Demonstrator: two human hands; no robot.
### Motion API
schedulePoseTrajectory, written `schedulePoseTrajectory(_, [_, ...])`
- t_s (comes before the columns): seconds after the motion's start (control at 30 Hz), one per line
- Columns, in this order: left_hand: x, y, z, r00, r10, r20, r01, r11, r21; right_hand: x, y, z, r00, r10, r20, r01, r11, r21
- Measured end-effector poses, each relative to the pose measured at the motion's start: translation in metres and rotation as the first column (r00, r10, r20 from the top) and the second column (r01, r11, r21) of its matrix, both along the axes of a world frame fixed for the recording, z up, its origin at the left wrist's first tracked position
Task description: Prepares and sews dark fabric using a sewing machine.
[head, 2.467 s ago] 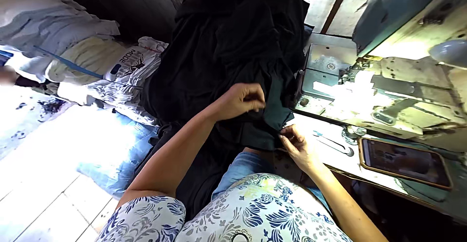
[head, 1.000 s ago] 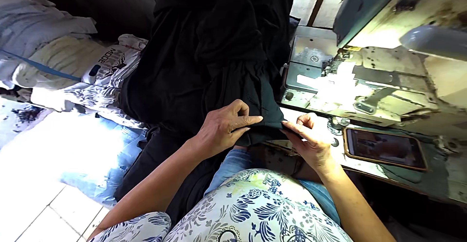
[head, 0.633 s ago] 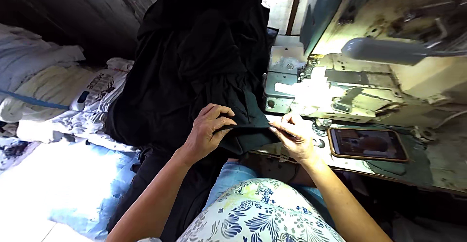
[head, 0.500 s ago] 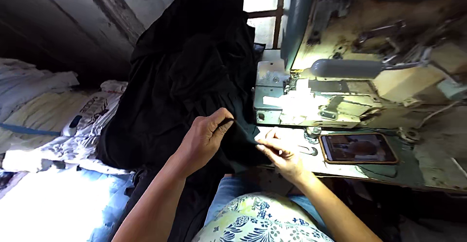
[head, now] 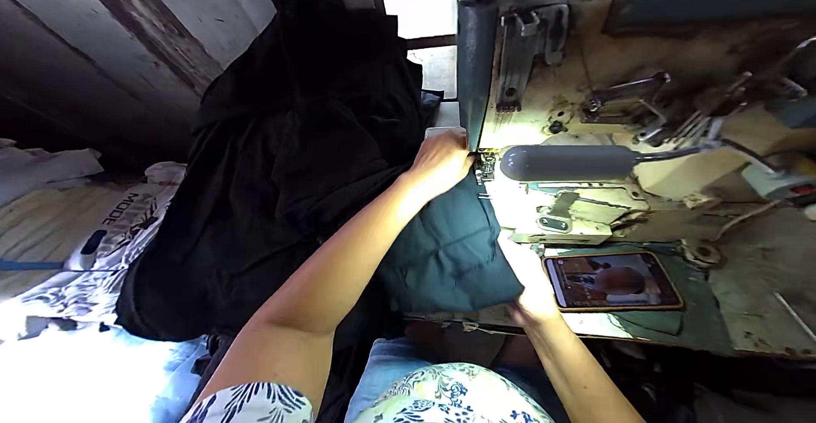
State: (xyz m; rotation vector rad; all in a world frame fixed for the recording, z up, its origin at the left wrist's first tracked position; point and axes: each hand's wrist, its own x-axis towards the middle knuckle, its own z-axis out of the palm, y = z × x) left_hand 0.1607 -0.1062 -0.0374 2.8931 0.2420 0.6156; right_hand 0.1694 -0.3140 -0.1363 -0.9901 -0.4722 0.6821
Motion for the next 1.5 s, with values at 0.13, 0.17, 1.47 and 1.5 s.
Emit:
schedulePoseTrajectory(0.13, [0.031, 0.032, -0.015, 0.976, -0.174, 0.131, 0.191, 0.973, -0.132, 0.001, 0.012, -0.011, 0.977, -0.155, 0.150, 0.150, 0.988, 0.041])
schedulePoseTrajectory(0.17, [0.029, 0.028, -0.008, 0.983, -0.164, 0.087, 0.179, 0.962, -0.206, 0.001, 0.013, -0.014, 0.960, -0.184, 0.212, 0.175, 0.983, 0.060])
schedulePoseTrajectory(1.47, [-0.153, 0.035, 0.023, 0.977, 0.081, -0.199, -0.046, 0.984, 0.173, 0.012, 0.024, -0.049, 0.631, -0.287, 0.721, 0.215, 0.957, 0.193])
schedulePoseTrajectory(1.5, [-0.149, 0.033, 0.031, 0.990, 0.104, -0.096, -0.079, 0.968, 0.239, 0.012, 0.023, -0.049, 0.656, -0.269, 0.705, 0.195, 0.963, 0.186])
